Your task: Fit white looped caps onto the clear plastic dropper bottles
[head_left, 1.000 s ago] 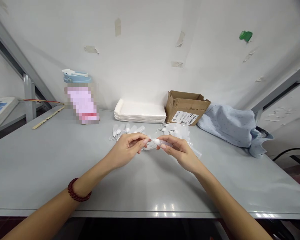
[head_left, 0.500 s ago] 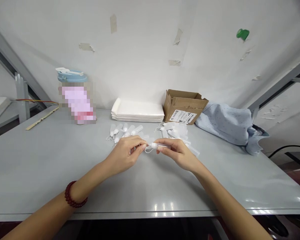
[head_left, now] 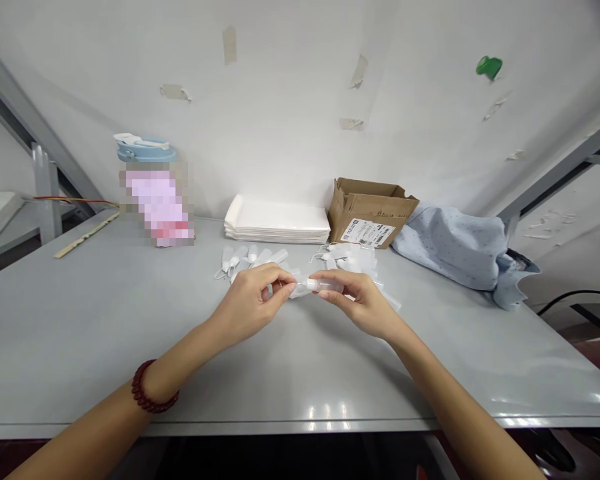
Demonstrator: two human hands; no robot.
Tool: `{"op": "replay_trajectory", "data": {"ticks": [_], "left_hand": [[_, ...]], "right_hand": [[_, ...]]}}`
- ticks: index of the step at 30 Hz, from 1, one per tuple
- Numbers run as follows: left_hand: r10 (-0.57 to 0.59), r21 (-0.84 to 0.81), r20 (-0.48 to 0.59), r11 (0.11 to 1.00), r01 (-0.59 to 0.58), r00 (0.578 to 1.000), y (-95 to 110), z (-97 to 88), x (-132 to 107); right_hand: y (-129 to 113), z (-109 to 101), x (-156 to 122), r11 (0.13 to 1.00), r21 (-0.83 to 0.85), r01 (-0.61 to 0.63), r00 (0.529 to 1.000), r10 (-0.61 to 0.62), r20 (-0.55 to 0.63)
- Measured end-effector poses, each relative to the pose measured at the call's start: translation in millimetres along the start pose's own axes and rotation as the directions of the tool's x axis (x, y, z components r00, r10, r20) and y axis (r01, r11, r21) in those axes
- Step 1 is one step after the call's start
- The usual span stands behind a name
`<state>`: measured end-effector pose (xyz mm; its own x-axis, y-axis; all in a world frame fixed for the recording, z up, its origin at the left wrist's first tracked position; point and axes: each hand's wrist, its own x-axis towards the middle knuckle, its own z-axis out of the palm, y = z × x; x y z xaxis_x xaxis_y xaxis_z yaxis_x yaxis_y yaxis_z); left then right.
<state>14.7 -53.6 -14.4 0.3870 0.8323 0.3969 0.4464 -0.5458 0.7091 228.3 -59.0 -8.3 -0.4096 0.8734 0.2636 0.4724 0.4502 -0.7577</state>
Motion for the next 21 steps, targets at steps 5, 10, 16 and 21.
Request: {"op": "replay_trajectory", "data": {"ticks": [5,10,16,21], "left_hand": [[0.005,-0.009,-0.017,1.0,-0.006,1.0,-1.9,4.2,0.1],[0.029,-0.019,-0.019,0.999,-0.03,0.999,-4.1,7.4,-3.2],[0.084,-0.034,-0.023,0.996,-0.085,0.996,-2.7,9.6,-5.4],[0.111,-0.013,-0.021,0.994,-0.111,0.994,-3.6,8.0,-2.1]], "right_hand": [[2.3,7.9,-2.8,0.997,-0.075,0.031,0.999,-0.034,-0.034],[3.1,13.4,-5.3,0.981,-0.141,0.132,0.989,-0.141,-0.052],[3.8,13.1,-5.1,0.971,-0.14,0.194,0.979,-0.2,-0.031],[4.4,12.9,-3.7,0.964,-0.152,0.22,0.973,-0.228,-0.042]]}}
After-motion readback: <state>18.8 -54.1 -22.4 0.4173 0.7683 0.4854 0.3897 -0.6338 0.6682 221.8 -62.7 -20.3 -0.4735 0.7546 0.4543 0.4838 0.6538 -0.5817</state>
